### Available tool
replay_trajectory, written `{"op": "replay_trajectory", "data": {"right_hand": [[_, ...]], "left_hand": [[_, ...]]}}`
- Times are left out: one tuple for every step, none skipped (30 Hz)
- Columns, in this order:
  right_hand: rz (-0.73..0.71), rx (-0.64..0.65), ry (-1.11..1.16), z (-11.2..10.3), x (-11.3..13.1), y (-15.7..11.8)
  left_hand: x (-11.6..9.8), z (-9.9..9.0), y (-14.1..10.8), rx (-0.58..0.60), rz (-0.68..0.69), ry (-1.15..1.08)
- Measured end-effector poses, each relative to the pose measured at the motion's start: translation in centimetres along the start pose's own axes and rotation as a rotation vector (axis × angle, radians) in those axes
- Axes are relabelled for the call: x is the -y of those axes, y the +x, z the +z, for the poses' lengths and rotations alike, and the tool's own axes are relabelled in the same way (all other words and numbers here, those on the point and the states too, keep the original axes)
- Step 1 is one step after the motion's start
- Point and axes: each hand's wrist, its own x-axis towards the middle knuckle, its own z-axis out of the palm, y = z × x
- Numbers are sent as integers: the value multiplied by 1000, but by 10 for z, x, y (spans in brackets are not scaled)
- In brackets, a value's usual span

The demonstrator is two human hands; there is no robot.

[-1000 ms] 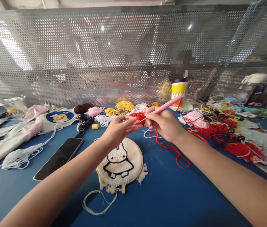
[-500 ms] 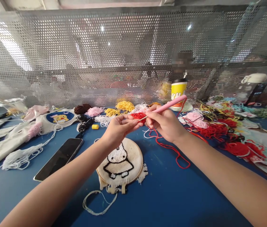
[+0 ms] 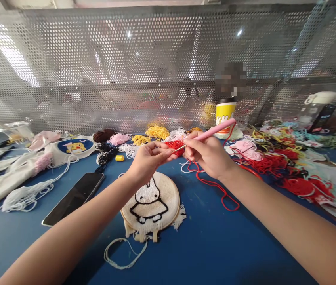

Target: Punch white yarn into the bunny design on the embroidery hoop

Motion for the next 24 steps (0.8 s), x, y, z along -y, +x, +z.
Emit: {"op": "replay_trajectory", "data": {"right_hand": [[-5,-3,-7,0,0,0],[-8,-7,-13,0,0,0],[-11,-10,-20,0,-1,-1],[-15,-14,-29,0,-1,-1],[-18,-19,-39,0,-1,-2],[-22,-24,-52,0,-1,-2],[-27,-27,-68,-1,-1,-2],[-33,-31,-89,-1,-1,-2],[-40,-35,-111,-1,-1,-3],[-47,-39,-131,-1,-1,-3],[-52,-41,-148,0,0,-3],[-57,-41,-159,0,0,-3],[-60,-43,-166,1,0,-3],[-61,-48,-169,1,0,-3],[-60,-51,-171,1,0,-3],[-57,-57,-174,2,0,-3],[-49,-68,-181,2,-1,-3],[-35,-81,-189,1,-2,-3],[-17,-95,-197,0,-3,-2],[4,-108,-204,-1,-5,-1],[24,-122,-208,-2,-7,0],[44,-138,-206,-4,-10,1],[64,-151,-199,-5,-13,1],[83,-162,-185,-6,-17,1]], "left_hand": [[0,0,0,-1,2,3],[0,-1,0,-2,4,6],[1,-1,0,-3,7,10],[1,-1,0,-3,9,13],[1,-1,0,-4,12,17],[1,-1,0,-5,15,22],[1,0,0,-6,19,26],[1,0,0,-8,24,31],[1,1,0,-10,30,34],[1,1,0,-11,36,39],[1,1,0,-14,43,47],[0,2,-1,-16,50,60],[0,2,-1,-21,57,75],[0,2,-1,-27,64,92],[0,2,-2,-32,68,111],[0,1,-2,-36,69,135],[0,2,-2,-38,70,167],[-1,2,-2,-40,73,213],[-2,2,-3,-41,78,276],[-4,3,-3,-41,83,350],[-6,4,-4,-35,85,431],[-9,4,-5,-23,82,511],[-12,4,-6,-5,69,588],[-16,3,-8,19,43,664]]}}
